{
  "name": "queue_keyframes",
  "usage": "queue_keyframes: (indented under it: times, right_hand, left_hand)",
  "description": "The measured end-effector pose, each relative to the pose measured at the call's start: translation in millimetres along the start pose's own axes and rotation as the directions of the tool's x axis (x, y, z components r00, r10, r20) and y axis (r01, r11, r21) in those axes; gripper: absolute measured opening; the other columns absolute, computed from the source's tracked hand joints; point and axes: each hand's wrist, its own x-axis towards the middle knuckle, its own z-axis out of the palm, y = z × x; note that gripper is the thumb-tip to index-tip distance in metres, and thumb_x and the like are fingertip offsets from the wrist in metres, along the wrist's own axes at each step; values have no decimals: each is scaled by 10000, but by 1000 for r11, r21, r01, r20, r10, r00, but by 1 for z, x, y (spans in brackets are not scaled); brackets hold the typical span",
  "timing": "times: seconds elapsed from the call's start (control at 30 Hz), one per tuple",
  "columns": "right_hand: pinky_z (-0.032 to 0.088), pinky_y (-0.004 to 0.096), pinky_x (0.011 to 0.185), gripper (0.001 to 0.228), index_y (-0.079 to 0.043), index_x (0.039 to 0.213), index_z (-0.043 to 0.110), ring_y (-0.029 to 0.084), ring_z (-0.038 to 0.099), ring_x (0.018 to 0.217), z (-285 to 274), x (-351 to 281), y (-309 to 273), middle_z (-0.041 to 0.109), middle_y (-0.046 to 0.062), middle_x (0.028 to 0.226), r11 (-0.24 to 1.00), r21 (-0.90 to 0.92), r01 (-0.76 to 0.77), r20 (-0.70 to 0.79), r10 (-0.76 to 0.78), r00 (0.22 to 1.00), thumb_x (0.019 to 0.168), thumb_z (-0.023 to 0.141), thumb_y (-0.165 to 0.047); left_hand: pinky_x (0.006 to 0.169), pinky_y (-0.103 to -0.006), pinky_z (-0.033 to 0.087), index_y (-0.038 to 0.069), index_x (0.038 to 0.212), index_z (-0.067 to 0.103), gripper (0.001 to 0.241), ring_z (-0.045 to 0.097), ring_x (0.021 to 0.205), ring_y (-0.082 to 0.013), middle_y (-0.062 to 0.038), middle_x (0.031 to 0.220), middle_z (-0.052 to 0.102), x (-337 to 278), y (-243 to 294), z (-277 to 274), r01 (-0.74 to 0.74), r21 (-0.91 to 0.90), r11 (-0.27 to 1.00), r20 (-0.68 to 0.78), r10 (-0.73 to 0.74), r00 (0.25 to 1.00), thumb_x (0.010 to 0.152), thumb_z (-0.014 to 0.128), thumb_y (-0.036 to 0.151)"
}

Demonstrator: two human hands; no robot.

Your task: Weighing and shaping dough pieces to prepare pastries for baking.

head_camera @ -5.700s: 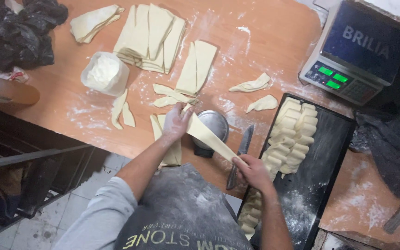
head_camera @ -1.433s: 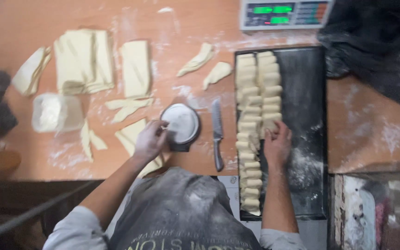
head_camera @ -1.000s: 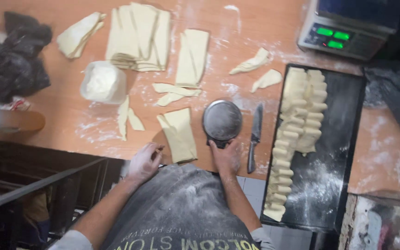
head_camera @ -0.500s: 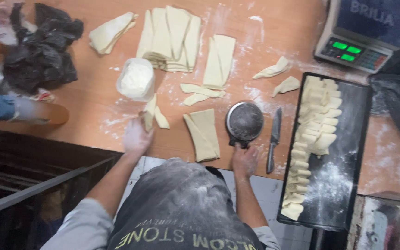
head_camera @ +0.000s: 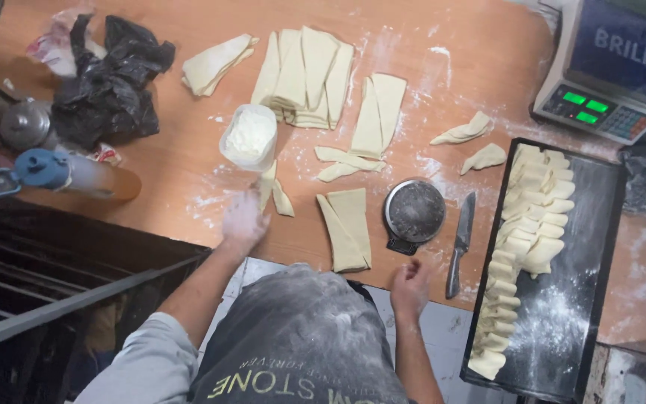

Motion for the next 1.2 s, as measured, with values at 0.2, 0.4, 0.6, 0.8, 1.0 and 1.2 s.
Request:
queue_keyframes:
  times: [0.2, 0.4, 0.6, 0.8, 1.0, 1.2]
  right_hand:
    - [549, 439, 848, 470, -92, 1215, 634, 318, 665, 1002, -7, -12, -93, 666, 131, 1086, 896, -20, 443, 400, -399, 825, 845, 762, -352]
    - [523, 471, 902, 437, -99, 1206, 647, 351, 616, 1112, -14, 3, -92, 634, 138, 1172, 824, -44, 565, 493, -474, 729, 847, 771, -315]
    - [532, 446, 926, 411, -103, 1224, 639, 326, 628, 1125, -24, 5, -70, 635, 118, 1181, 865, 9, 501, 522, -432, 736, 868, 744, -280]
    - [540, 428, 892, 422, -75, 1246, 619, 312, 651, 1062, -40, 19, -53, 616, 137, 1216, 900, 64, 430, 479, -406, 778, 877, 739, -240]
    - [568, 385, 861, 376, -73, 1236, 640, 267, 689, 980, -28, 49, -44, 639, 128, 1173, 908, 161, 387, 485, -415, 770, 894, 722, -206]
    - [554, 384, 899, 578, -59, 1339, 559, 283, 650, 1063, -18, 68, -86, 588, 134, 1266, 877, 276, 395, 454, -481, 750, 831, 780, -225]
  left_hand:
    - [915, -434, 558, 124, 1114, 709, 253, 685, 1048, -310, -105, 1139, 711, -4, 94, 4, -288, -263, 921, 321, 365, 874, 942, 621, 288]
    - [991, -441, 487, -36, 1281, 598, 463, 591, 1156, -359, -206, 1240, 626, 21, 132, 88, -589, -129, 798, -129, 575, 808, 925, 640, 256]
    - [945, -475, 457, 24, 1122, 602, 354, 571, 1131, -347, -181, 1150, 599, 51, 173, 68, -400, -45, 915, 202, 401, 894, 823, 652, 205]
    - [998, -476, 455, 59, 1143, 618, 256, 582, 1132, -342, -157, 1140, 614, 41, 169, 76, -377, -54, 924, 96, 381, 920, 920, 653, 180]
    - [950, -475, 446, 110, 1087, 651, 379, 543, 1151, -359, -176, 1215, 594, 48, 190, 36, -142, -34, 989, 214, 146, 966, 754, 727, 272]
    - [980, -470, 503, 42, 1105, 617, 181, 638, 1102, -382, -202, 1111, 662, 38, 166, 78, -449, -191, 873, 198, 482, 853, 980, 623, 173]
